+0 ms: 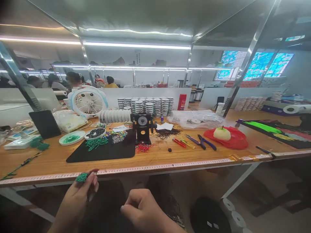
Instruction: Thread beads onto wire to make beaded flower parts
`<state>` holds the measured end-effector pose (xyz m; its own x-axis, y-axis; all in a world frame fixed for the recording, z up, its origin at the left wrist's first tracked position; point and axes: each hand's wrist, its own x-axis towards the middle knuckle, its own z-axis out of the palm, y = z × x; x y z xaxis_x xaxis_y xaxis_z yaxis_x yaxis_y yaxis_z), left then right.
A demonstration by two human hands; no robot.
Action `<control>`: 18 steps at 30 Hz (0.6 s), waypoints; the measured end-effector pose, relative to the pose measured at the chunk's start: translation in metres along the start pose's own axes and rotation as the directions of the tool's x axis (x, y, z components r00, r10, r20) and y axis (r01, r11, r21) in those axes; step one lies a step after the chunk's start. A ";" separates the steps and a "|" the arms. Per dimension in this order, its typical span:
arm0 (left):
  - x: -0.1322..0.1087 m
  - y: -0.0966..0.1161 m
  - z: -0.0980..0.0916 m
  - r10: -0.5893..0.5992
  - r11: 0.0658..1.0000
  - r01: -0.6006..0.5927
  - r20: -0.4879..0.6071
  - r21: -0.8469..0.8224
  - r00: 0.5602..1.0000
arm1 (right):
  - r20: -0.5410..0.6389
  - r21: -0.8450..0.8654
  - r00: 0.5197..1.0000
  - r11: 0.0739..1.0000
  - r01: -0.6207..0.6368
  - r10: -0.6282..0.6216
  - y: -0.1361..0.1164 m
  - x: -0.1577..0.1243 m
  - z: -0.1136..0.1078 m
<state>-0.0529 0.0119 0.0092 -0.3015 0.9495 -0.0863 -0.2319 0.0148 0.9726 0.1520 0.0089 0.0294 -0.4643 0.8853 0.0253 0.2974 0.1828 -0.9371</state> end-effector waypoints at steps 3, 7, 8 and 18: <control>-0.007 0.001 -0.004 -0.151 0.983 0.137 0.119 0.124 0.981 | -0.057 0.154 0.997 0.987 -0.037 0.046 0.006 0.002 0.001; -0.024 -0.015 0.012 -0.297 0.953 0.257 0.306 0.163 0.905 | -0.079 0.207 0.997 0.978 -0.005 0.021 0.010 0.007 0.010; -0.026 -0.018 0.017 -0.290 0.957 0.262 0.343 0.127 0.893 | -0.067 0.211 0.998 0.977 -0.003 0.018 0.009 0.007 0.013; -0.018 -0.001 0.021 -0.114 0.993 0.121 0.382 0.008 0.917 | 0.176 0.038 0.984 0.999 0.026 -0.032 0.020 0.009 0.021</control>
<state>-0.0279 0.0012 0.0144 0.1036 0.9887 -0.1080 -0.2595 0.1317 0.9567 0.1361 0.0119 0.0032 -0.6131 0.7900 -0.0061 0.2533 0.1892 -0.9487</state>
